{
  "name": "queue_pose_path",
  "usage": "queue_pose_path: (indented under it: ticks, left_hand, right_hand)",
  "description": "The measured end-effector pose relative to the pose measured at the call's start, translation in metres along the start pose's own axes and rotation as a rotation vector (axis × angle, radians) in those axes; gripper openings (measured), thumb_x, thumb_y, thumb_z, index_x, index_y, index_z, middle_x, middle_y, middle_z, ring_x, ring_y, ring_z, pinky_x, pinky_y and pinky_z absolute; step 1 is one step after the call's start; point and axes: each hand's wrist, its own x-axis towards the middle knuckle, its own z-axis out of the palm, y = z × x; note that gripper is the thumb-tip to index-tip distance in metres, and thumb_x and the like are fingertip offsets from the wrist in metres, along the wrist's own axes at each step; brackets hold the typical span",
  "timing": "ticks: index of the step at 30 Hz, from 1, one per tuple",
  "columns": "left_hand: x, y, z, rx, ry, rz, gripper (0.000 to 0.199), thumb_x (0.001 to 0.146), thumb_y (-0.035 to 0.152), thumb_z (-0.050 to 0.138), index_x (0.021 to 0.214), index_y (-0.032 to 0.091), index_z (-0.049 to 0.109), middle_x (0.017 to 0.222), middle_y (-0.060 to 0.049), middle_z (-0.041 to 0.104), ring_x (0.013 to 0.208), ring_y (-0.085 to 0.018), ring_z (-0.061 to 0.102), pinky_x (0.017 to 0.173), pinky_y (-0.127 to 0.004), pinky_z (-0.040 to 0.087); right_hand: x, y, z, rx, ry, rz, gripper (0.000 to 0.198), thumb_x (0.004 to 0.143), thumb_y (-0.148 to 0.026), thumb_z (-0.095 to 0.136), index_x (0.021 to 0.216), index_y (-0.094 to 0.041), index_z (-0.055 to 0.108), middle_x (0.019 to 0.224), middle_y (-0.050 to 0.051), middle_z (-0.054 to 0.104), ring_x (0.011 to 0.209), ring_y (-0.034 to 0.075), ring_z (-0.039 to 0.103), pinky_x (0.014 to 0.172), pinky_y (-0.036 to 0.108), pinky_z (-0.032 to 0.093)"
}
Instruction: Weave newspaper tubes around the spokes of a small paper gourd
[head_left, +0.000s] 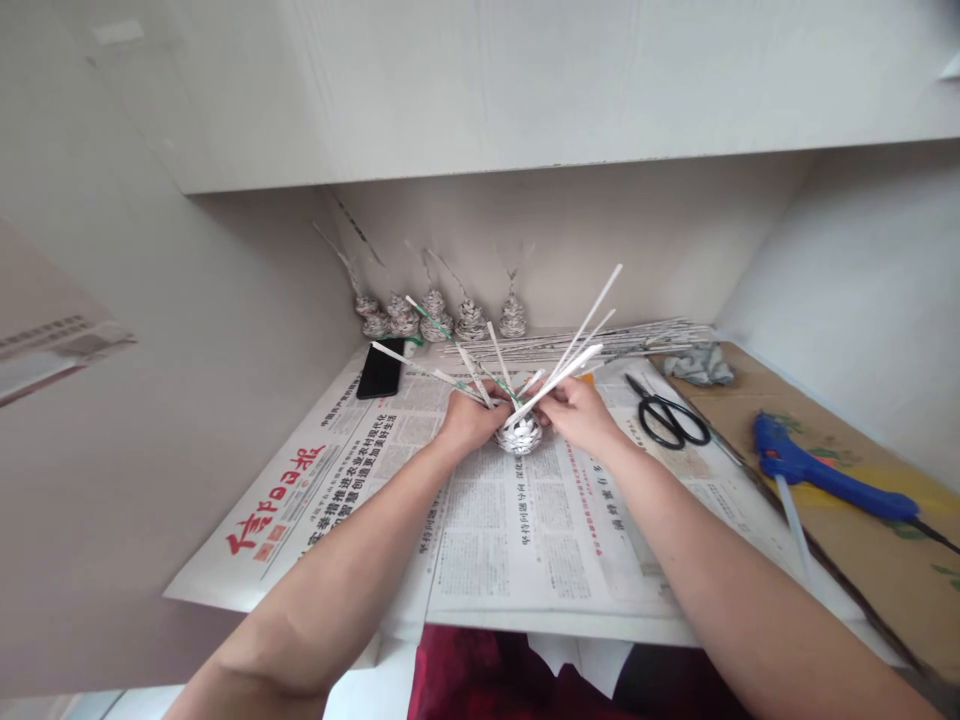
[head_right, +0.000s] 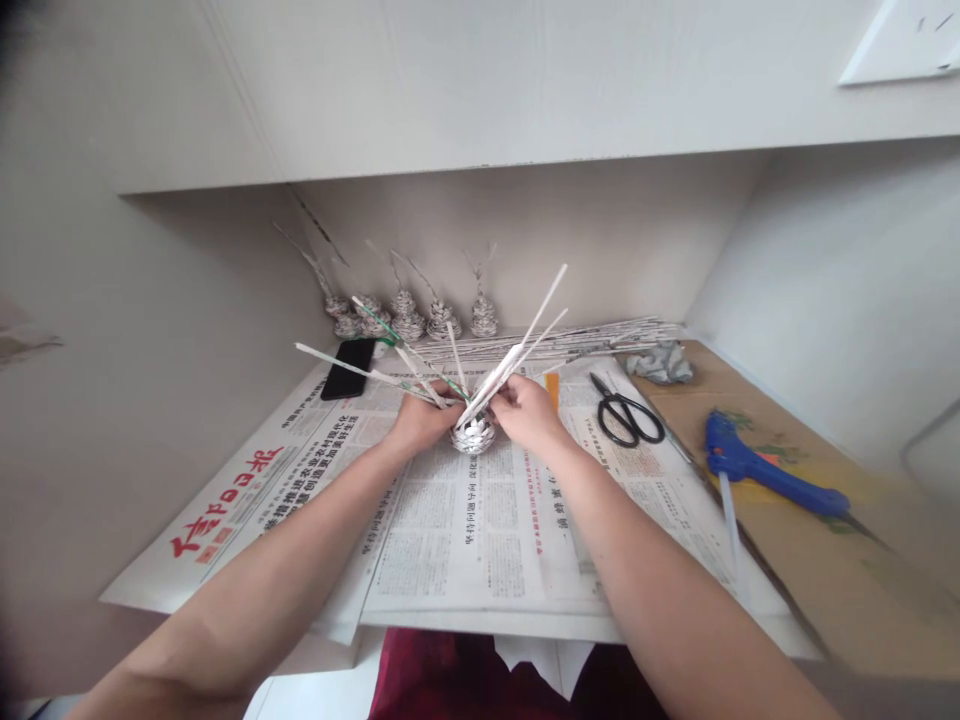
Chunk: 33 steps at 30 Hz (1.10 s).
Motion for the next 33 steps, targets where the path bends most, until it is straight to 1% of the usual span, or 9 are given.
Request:
queue_pose_path:
  ticks: [3, 5, 9, 12, 16, 19, 23, 29, 33]
  left_hand:
    - [0.0, 0.0, 0.002, -0.02, 0.017, 0.008, 0.011, 0.068, 0.012, 0.063, 0.076, 0.013, 0.071, 0.074, -0.004, 0.072, 0.069, -0.015, 0.065, 0.067, -0.023, 0.049]
    - [-0.001, -0.001, 0.002, -0.034, 0.004, 0.045, 0.011, 0.069, 0.012, 0.063, 0.076, 0.013, 0.071, 0.074, -0.003, 0.072, 0.069, -0.014, 0.064, 0.068, -0.023, 0.049]
    - [-0.001, -0.003, 0.001, -0.023, -0.007, 0.13, 0.01, 0.07, 0.011, 0.063, 0.076, 0.013, 0.071, 0.073, -0.003, 0.07, 0.069, -0.014, 0.063, 0.068, -0.023, 0.047]
    - [-0.001, -0.005, 0.0, -0.035, -0.03, 0.162, 0.01, 0.07, 0.011, 0.062, 0.077, 0.013, 0.07, 0.074, -0.003, 0.07, 0.07, -0.014, 0.063, 0.069, -0.024, 0.048]
    - [-0.002, -0.003, -0.001, -0.011, -0.07, 0.192, 0.01, 0.071, 0.009, 0.061, 0.075, 0.014, 0.069, 0.074, -0.002, 0.069, 0.07, -0.013, 0.062, 0.068, -0.023, 0.047]
    - [-0.004, 0.003, -0.001, 0.016, -0.049, 0.187, 0.01, 0.07, 0.007, 0.061, 0.07, 0.015, 0.067, 0.069, 0.0, 0.068, 0.066, -0.012, 0.06, 0.064, -0.021, 0.046]
    - [-0.005, 0.008, -0.001, 0.053, 0.002, 0.189, 0.011, 0.068, 0.005, 0.063, 0.064, 0.015, 0.066, 0.064, 0.001, 0.066, 0.062, -0.011, 0.057, 0.062, -0.021, 0.045]
    - [-0.006, 0.005, 0.0, 0.102, -0.017, 0.348, 0.012, 0.069, 0.006, 0.064, 0.068, 0.017, 0.069, 0.068, 0.001, 0.065, 0.067, -0.011, 0.058, 0.068, -0.022, 0.046]
    - [-0.007, 0.005, 0.002, 0.123, -0.032, 0.411, 0.013, 0.072, 0.006, 0.063, 0.069, 0.017, 0.069, 0.071, 0.0, 0.065, 0.068, -0.011, 0.059, 0.069, -0.022, 0.047]
  right_hand:
    - [0.001, -0.002, 0.001, 0.143, 0.021, 0.086, 0.015, 0.07, -0.019, 0.061, 0.085, -0.018, 0.064, 0.059, -0.002, 0.061, 0.049, 0.01, 0.053, 0.04, 0.019, 0.037]
    - [0.0, -0.004, 0.0, 0.185, 0.024, 0.109, 0.014, 0.068, -0.017, 0.062, 0.082, -0.016, 0.065, 0.056, -0.002, 0.06, 0.047, 0.01, 0.052, 0.037, 0.018, 0.036]
    - [-0.002, -0.01, -0.002, 0.258, 0.013, 0.16, 0.014, 0.065, -0.012, 0.066, 0.079, -0.014, 0.068, 0.056, -0.001, 0.063, 0.048, 0.009, 0.055, 0.037, 0.016, 0.04]
    - [-0.001, -0.012, -0.007, 0.328, -0.008, 0.282, 0.016, 0.064, -0.009, 0.072, 0.078, -0.013, 0.069, 0.059, 0.001, 0.066, 0.048, 0.008, 0.057, 0.038, 0.015, 0.044]
    - [-0.002, -0.018, -0.015, 0.383, -0.074, 0.403, 0.013, 0.074, -0.021, 0.074, 0.084, -0.014, 0.069, 0.065, 0.003, 0.069, 0.051, 0.01, 0.062, 0.042, 0.017, 0.05]
    - [-0.004, -0.023, -0.02, 0.379, -0.15, 0.379, 0.022, 0.081, -0.035, 0.07, 0.088, -0.014, 0.07, 0.074, 0.006, 0.072, 0.059, 0.012, 0.066, 0.051, 0.02, 0.056]
    - [-0.007, -0.03, -0.021, 0.349, -0.193, 0.322, 0.032, 0.082, -0.046, 0.068, 0.086, -0.014, 0.069, 0.076, 0.008, 0.072, 0.064, 0.013, 0.066, 0.06, 0.023, 0.058]
    - [-0.007, -0.026, -0.014, 0.208, -0.037, 0.243, 0.021, 0.072, -0.034, 0.077, 0.078, -0.017, 0.069, 0.071, 0.004, 0.07, 0.057, 0.014, 0.064, 0.05, 0.023, 0.052]
    - [-0.006, -0.021, -0.015, -0.104, 0.012, 0.088, 0.021, 0.071, -0.037, 0.074, 0.078, -0.018, 0.071, 0.062, 0.002, 0.068, 0.049, 0.014, 0.059, 0.044, 0.024, 0.043]
